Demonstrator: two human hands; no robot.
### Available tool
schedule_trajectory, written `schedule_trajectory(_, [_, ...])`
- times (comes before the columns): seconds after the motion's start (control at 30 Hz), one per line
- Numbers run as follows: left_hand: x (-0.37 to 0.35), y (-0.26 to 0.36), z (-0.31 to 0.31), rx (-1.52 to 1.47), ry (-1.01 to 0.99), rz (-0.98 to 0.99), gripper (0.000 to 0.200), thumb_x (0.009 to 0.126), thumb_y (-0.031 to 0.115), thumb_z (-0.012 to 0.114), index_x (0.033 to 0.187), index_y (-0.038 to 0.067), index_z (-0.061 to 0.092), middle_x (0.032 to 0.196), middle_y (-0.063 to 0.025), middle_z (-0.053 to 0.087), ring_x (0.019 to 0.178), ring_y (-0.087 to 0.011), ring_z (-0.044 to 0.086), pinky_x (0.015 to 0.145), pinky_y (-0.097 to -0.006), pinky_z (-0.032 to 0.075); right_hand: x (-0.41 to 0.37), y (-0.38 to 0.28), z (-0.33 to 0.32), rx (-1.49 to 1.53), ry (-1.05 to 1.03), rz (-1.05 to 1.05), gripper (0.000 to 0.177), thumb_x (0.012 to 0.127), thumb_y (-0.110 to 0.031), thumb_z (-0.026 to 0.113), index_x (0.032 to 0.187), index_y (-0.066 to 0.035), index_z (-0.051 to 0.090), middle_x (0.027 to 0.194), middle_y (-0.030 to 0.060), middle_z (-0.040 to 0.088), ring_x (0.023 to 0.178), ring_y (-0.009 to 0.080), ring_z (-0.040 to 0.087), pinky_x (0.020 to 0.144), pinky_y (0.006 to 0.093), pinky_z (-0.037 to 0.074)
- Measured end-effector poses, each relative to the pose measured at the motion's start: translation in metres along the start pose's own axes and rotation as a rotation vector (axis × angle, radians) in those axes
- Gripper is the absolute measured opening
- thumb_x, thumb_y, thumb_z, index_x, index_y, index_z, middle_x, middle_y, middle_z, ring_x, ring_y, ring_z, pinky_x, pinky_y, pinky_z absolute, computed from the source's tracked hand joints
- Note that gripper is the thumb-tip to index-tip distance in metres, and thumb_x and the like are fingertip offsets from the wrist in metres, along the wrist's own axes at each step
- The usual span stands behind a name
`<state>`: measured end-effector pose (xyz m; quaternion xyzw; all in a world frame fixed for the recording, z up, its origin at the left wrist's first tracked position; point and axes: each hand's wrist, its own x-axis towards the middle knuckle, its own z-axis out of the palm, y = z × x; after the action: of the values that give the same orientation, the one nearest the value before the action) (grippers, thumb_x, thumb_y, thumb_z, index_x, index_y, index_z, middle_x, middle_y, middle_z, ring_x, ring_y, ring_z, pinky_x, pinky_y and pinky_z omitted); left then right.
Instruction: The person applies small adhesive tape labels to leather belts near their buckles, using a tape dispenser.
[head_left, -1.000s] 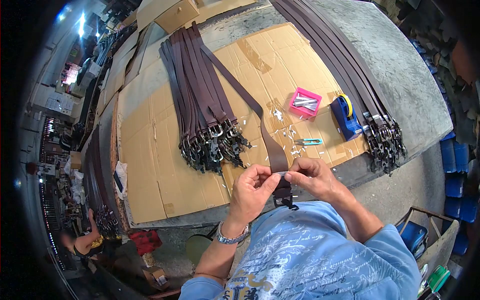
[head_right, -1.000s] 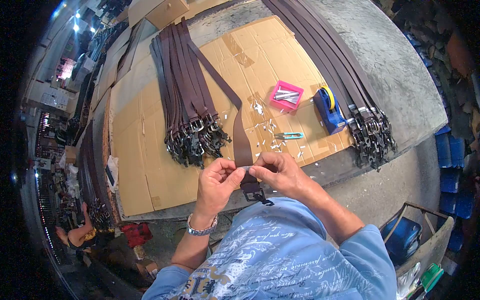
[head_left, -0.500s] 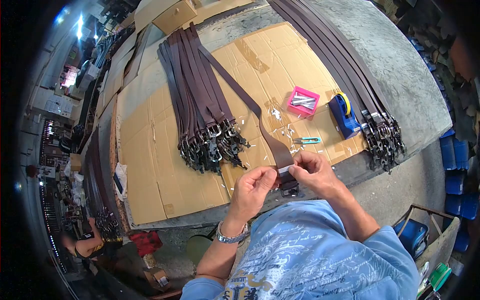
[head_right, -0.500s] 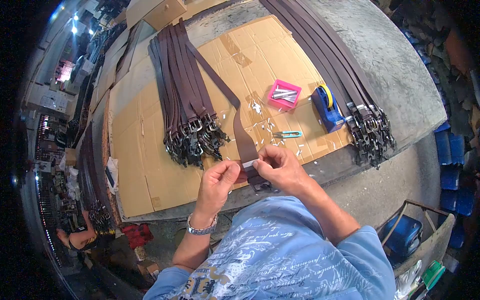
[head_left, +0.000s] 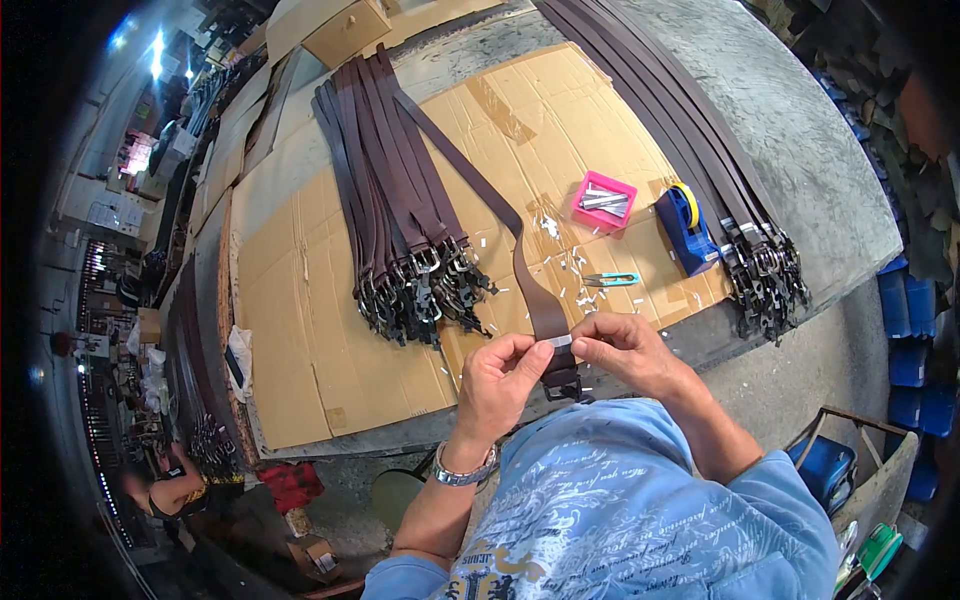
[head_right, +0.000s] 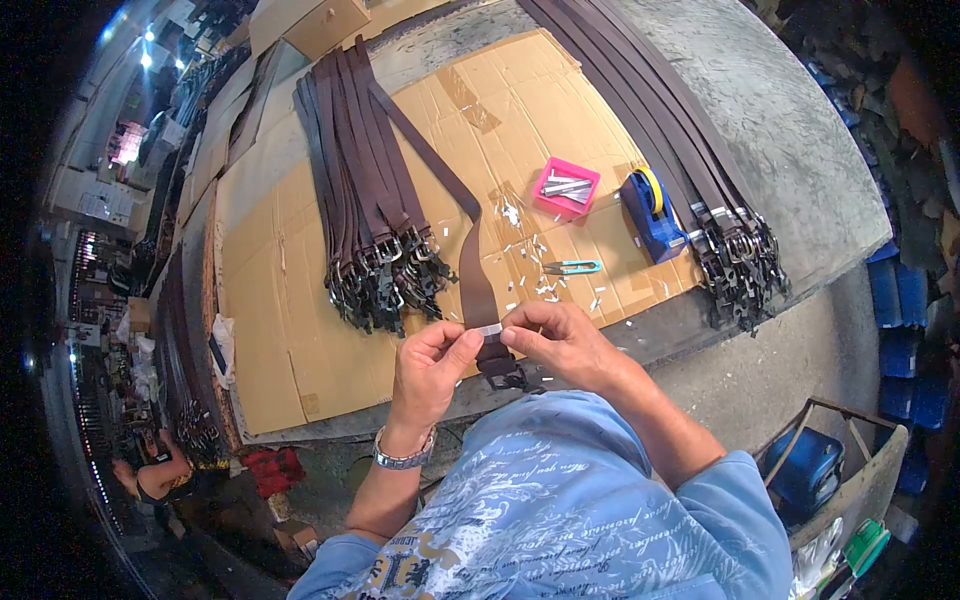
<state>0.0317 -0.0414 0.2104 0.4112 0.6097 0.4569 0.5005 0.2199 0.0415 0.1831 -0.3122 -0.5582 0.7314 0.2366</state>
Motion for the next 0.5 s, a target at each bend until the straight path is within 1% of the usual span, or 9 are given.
schedule_trajectory(0.07, [0.001,-0.001,0.0,-0.007,-0.007,0.0,0.018,0.093,0.018,0.066,0.091,0.0,0.068,0.079,0.0022,0.065,0.07,-0.0025,0.053,0.063,-0.0184,0.042,0.001,0.001,0.0,-0.023,-0.002,-0.014,0.024,0.093,-0.025,0.063,0.091,0.0,0.066,0.076,-0.0022,0.059,0.07,0.0048,0.049,0.06,0.0251,0.041])
schedule_trajectory(0.17, [0.001,-0.001,-0.001,-0.01,-0.034,-0.02,0.018,0.092,0.017,0.067,0.091,0.0,0.067,0.08,0.002,0.065,0.07,-0.0026,0.054,0.063,-0.0187,0.042,0.001,-0.002,0.001,0.021,0.007,0.004,0.023,0.091,-0.024,0.065,0.09,0.0,0.066,0.073,-0.0018,0.059,0.068,0.0054,0.049,0.058,0.0254,0.04])
schedule_trajectory(0.27, [0.005,-0.002,0.0,0.023,-0.031,-0.044,0.016,0.092,0.015,0.067,0.09,0.0,0.067,0.08,0.0028,0.064,0.071,-0.0026,0.053,0.063,-0.0188,0.042,0.001,-0.005,0.0,-0.126,0.043,0.036,0.021,0.088,-0.02,0.066,0.086,0.0,0.067,0.066,-0.0008,0.057,0.064,0.0062,0.049,0.056,0.026,0.041])
schedule_trajectory(0.3, [0.005,-0.006,0.0,0.028,-0.032,-0.037,0.015,0.092,0.014,0.067,0.089,0.0,0.067,0.08,0.0033,0.063,0.071,-0.0024,0.053,0.063,-0.0187,0.042,0.001,-0.008,0.003,-0.13,0.06,0.04,0.023,0.089,-0.022,0.065,0.086,0.001,0.067,0.067,0.0001,0.058,0.064,0.0068,0.05,0.057,0.0271,0.042])
schedule_trajectory(0.33, [0.005,-0.002,0.002,-0.034,-0.027,-0.068,0.012,0.092,0.013,0.066,0.088,0.001,0.066,0.079,0.0045,0.061,0.07,-0.0017,0.052,0.063,-0.0182,0.042,0.002,-0.001,0.004,-0.096,0.066,0.026,0.023,0.089,-0.023,0.065,0.086,0.0,0.066,0.067,0.0005,0.058,0.065,0.0072,0.051,0.057,0.0276,0.043])
schedule_trajectory(0.37, [0.006,-0.005,0.004,-0.041,-0.058,-0.06,0.012,0.092,0.013,0.066,0.088,0.001,0.066,0.079,0.0045,0.061,0.07,-0.0017,0.052,0.063,-0.0182,0.042,0.003,0.008,0.004,-0.062,0.069,0.012,0.024,0.089,-0.023,0.065,0.087,0.0,0.065,0.068,0.0008,0.059,0.065,0.0076,0.051,0.057,0.0281,0.043])
schedule_trajectory(0.43, [0.006,-0.011,0.008,-0.098,0.005,-0.074,0.012,0.092,0.012,0.066,0.088,0.001,0.065,0.078,0.005,0.06,0.07,-0.0011,0.051,0.063,-0.0176,0.041,0.003,0.009,0.004,-0.021,0.054,0.027,0.024,0.089,-0.024,0.065,0.087,0.0,0.062,0.069,0.0012,0.059,0.065,0.0083,0.052,0.057,0.0285,0.044])
schedule_trajectory(0.47, [0.007,-0.012,0.011,-0.082,0.013,-0.05,0.012,0.092,0.012,0.066,0.089,0.001,0.064,0.079,0.0048,0.06,0.07,-0.001,0.051,0.063,-0.0173,0.041,0.002,0.012,0.004,-0.054,0.074,-0.035,0.025,0.089,-0.025,0.065,0.084,-0.001,0.059,0.069,0.0003,0.056,0.064,0.008,0.05,0.056,0.0281,0.042])
schedule_trajectory(0.5, [0.008,-0.014,0.012,-0.084,-0.001,-0.049,0.012,0.092,0.012,0.066,0.089,0.001,0.064,0.079,0.0048,0.06,0.07,-0.001,0.051,0.063,-0.0173,0.041,0.002,0.014,0.003,-0.057,0.087,-0.035,0.025,0.089,-0.025,0.065,0.084,-0.001,0.059,0.069,0.0003,0.056,0.064,0.008,0.05,0.056,0.0281,0.042])
